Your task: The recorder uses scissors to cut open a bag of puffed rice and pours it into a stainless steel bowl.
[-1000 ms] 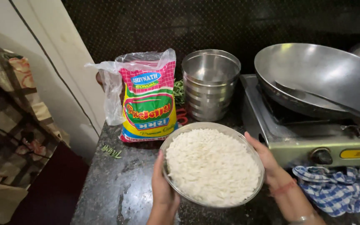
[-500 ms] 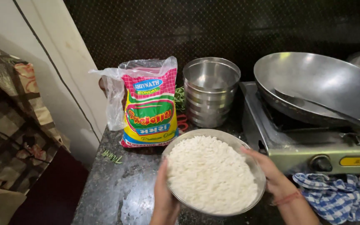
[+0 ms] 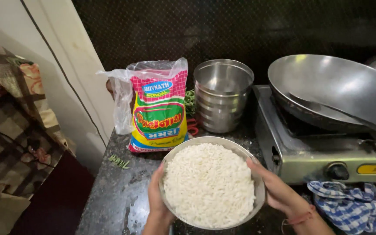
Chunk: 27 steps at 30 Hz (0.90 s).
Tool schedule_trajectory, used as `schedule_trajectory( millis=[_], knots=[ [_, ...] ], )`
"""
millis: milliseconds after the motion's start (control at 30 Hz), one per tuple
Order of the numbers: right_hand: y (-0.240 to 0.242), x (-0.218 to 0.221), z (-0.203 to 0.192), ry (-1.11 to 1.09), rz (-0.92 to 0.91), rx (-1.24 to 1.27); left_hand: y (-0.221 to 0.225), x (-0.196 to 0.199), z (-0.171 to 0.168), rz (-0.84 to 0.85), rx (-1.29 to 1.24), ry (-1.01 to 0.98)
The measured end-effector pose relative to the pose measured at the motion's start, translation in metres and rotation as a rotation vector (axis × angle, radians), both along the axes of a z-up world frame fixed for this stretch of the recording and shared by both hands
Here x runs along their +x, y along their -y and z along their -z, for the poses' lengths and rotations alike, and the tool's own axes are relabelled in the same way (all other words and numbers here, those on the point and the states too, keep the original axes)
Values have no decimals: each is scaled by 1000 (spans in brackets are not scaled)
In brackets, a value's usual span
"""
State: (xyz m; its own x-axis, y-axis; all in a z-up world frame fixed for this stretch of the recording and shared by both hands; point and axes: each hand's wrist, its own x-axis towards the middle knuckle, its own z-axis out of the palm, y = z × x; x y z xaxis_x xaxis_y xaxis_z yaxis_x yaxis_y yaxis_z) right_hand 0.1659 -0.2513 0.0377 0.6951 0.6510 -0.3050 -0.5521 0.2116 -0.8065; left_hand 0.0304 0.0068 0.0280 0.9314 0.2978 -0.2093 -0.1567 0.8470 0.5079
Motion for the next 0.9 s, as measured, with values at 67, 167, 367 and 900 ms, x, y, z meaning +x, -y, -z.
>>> schedule_trajectory(
  millis=[67,167,367,900],
  knots=[
    [8,14,18,-5,0,17,8,5,5,-14,7,-32],
    [4,6,9,-55,-12,21,0,2,3,2,22,-20],
    [10,11,23,-122,20,4,9,13,25,5,31,13],
    [-5,-19,-13,-61,256,-127,32,-9,6,-261,70,-98]
  ],
)
